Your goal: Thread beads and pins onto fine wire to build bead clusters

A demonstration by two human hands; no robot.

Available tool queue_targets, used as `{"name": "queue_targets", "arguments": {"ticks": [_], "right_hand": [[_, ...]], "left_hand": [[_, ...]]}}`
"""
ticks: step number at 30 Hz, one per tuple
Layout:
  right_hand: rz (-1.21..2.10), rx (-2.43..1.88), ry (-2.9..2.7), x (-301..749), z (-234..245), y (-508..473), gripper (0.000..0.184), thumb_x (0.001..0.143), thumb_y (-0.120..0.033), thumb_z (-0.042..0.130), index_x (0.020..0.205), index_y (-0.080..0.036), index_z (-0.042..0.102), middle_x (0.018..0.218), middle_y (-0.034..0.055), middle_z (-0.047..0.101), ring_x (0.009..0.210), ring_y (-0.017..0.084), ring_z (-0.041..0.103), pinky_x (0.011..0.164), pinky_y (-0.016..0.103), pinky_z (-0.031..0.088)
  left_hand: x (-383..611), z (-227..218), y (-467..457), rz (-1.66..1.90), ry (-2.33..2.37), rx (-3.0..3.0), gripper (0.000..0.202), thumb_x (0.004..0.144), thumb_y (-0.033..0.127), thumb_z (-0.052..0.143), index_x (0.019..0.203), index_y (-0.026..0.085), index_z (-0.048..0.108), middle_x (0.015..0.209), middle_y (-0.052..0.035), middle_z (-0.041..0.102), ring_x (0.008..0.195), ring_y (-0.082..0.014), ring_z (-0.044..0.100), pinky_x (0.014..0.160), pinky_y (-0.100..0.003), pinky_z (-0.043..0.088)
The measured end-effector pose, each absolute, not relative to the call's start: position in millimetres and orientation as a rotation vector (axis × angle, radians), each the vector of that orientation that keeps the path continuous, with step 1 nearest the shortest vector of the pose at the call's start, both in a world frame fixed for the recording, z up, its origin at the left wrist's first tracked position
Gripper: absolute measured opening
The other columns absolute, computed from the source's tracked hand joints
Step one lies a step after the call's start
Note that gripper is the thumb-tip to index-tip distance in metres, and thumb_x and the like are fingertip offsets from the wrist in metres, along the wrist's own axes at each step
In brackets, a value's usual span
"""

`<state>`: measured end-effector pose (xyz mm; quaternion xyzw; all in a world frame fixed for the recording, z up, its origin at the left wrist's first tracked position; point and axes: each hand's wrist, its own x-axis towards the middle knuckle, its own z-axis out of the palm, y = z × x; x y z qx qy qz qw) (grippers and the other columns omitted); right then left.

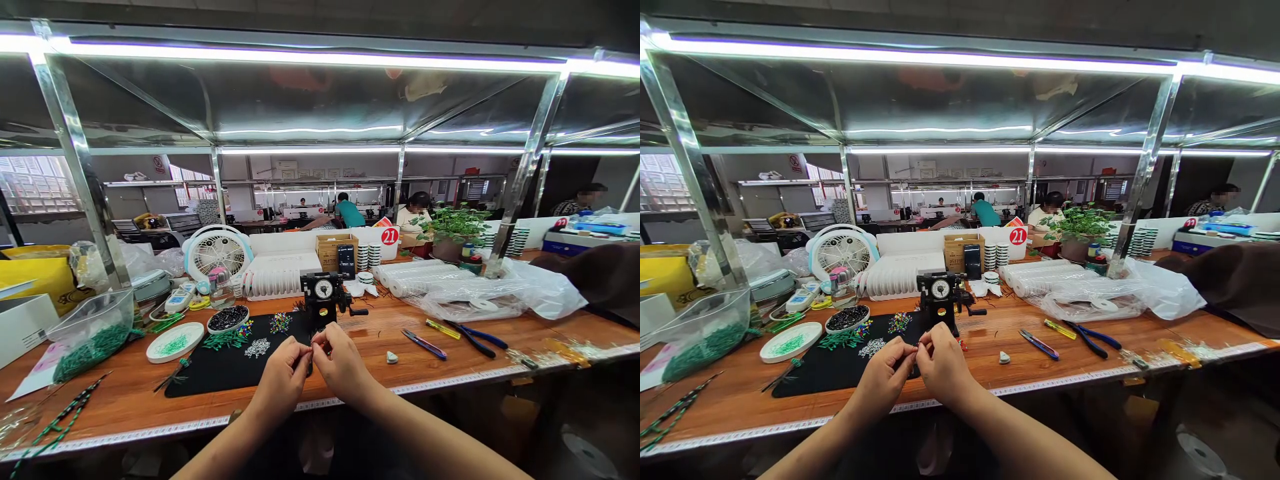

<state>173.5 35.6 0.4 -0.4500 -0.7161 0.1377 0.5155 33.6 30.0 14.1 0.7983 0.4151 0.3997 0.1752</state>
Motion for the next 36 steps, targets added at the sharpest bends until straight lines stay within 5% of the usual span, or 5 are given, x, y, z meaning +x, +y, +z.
{"name": "queue_targets", "arguments": {"ticks": [7,13,19,25,36], "right_hand": [[0.772,-1.118,-1.632,179.4,11.5,46.5,0.011,0.080,-0.012,0.046,0.071,-0.017,0.050,0.065,0.0001,0.055,0.062,0.014,0.055,0.059,0.026,0.043],[1.117,-1.171,-1.693,185.6,19.7,66.7,0.011,0.071,-0.009,0.050,0.063,-0.016,0.052,0.048,-0.0028,0.051,0.042,0.012,0.053,0.034,0.017,0.030],[1.096,-1.113,-1.653,189.6,20.5,64.4,0.009,0.075,-0.018,0.051,0.068,-0.015,0.056,0.054,-0.0011,0.053,0.045,0.011,0.050,0.036,0.019,0.032],[0.492,-1.049,-1.601,198.5,10.8,34.7,0.019,0.083,-0.032,0.052,0.074,-0.017,0.060,0.074,0.0029,0.056,0.067,0.015,0.049,0.058,0.025,0.037],[0.855,-0.914,-1.472,190.6,-1.2,34.8,0.030,0.080,-0.038,0.054,0.060,-0.016,0.056,0.056,-0.0012,0.049,0.054,0.011,0.040,0.052,0.024,0.030]], "left_hand": [[23.1,8.8,36.1,1.039,1.084,2.705,0.025,0.089,0.017,0.035,0.081,0.014,0.059,0.074,-0.0043,0.049,0.068,-0.0155,0.048,0.063,-0.028,0.041],[11.6,16.1,55.8,0.768,0.720,3.284,0.030,0.085,0.007,0.035,0.106,0.014,0.056,0.083,-0.0078,0.055,0.075,-0.0192,0.048,0.070,-0.033,0.043],[17.9,23.7,51.1,0.942,0.912,2.810,0.027,0.089,0.019,0.036,0.090,0.018,0.063,0.074,-0.0034,0.053,0.069,-0.0146,0.050,0.064,-0.026,0.043],[21.4,24.8,34.1,1.014,1.095,1.642,0.023,0.076,0.038,0.058,0.077,0.015,0.064,0.061,0.0004,0.056,0.057,-0.0126,0.050,0.057,-0.025,0.041],[32.8,15.5,29.3,1.065,0.982,1.367,0.026,0.068,0.037,0.066,0.073,0.012,0.065,0.056,0.0021,0.054,0.051,-0.0093,0.043,0.051,-0.023,0.034]]}}
